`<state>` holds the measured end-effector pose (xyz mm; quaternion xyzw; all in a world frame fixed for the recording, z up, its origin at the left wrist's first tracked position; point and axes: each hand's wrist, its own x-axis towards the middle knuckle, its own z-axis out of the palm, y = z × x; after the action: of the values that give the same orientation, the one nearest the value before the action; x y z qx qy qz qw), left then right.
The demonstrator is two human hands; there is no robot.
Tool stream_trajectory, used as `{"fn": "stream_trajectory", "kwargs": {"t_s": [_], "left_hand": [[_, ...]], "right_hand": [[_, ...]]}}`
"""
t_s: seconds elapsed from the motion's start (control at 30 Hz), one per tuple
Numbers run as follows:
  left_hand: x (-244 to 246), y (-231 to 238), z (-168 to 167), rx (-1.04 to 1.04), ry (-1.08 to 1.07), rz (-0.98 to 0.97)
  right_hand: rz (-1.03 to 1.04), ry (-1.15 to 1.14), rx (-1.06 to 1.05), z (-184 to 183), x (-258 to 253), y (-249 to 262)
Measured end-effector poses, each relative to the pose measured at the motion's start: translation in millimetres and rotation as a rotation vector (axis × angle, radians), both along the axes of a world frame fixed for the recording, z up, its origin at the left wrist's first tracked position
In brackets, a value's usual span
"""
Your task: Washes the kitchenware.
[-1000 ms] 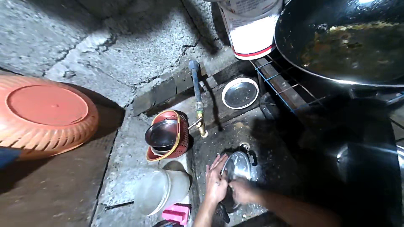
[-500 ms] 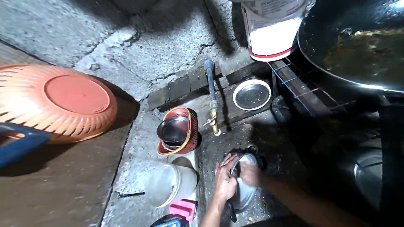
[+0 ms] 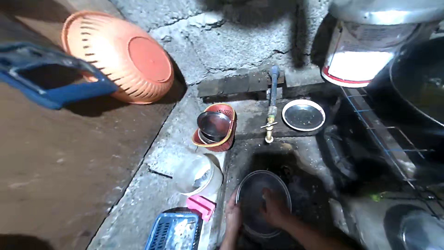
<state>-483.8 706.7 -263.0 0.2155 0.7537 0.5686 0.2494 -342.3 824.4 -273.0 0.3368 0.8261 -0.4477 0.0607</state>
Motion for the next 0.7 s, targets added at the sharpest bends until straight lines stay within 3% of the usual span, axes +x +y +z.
{"fn": "stream_trajectory", "kwargs": {"t_s": [0.1, 0.2, 0.33, 0.43, 0.53, 0.63, 0.7], "left_hand": [[6.1, -9.1, -22.1, -0.011, -0.027, 0.023], [10.6, -8.5, -29.9, -0.028, -0.039, 0.006], [10.2, -7.2, -32.1, -0.11, -0.021, -0.019], [4.8, -5.4, -34.4, -0.093, 0.035, -0.009], [-2.6, -1.0, -41.1, -0.095, 0.016, -0.061], [7.5, 3.2, -41.1, -0.132, -0.023, -0.086], [8.9, 6.9, -34.8, -0.193, -0.026, -0.071]], "right_hand": [[0.203, -0.27, 0.146, 6.8, 9.4, 6.2], [0.227, -0.443, 0.153, 15.6, 1.6, 14.8], [0.028, -0.31, 0.284, -12.0, -44.4, 25.8], [0.283, -0.174, 0.204, -21.8, -53.8, -9.5], [0.557, -0.331, 0.209, -0.8, -21.9, 0.4], [0.422, -0.537, 0.306, 8.7, -23.6, 47.6], [0.295, -0.433, 0.37, -3.7, -48.0, 43.2]]}}
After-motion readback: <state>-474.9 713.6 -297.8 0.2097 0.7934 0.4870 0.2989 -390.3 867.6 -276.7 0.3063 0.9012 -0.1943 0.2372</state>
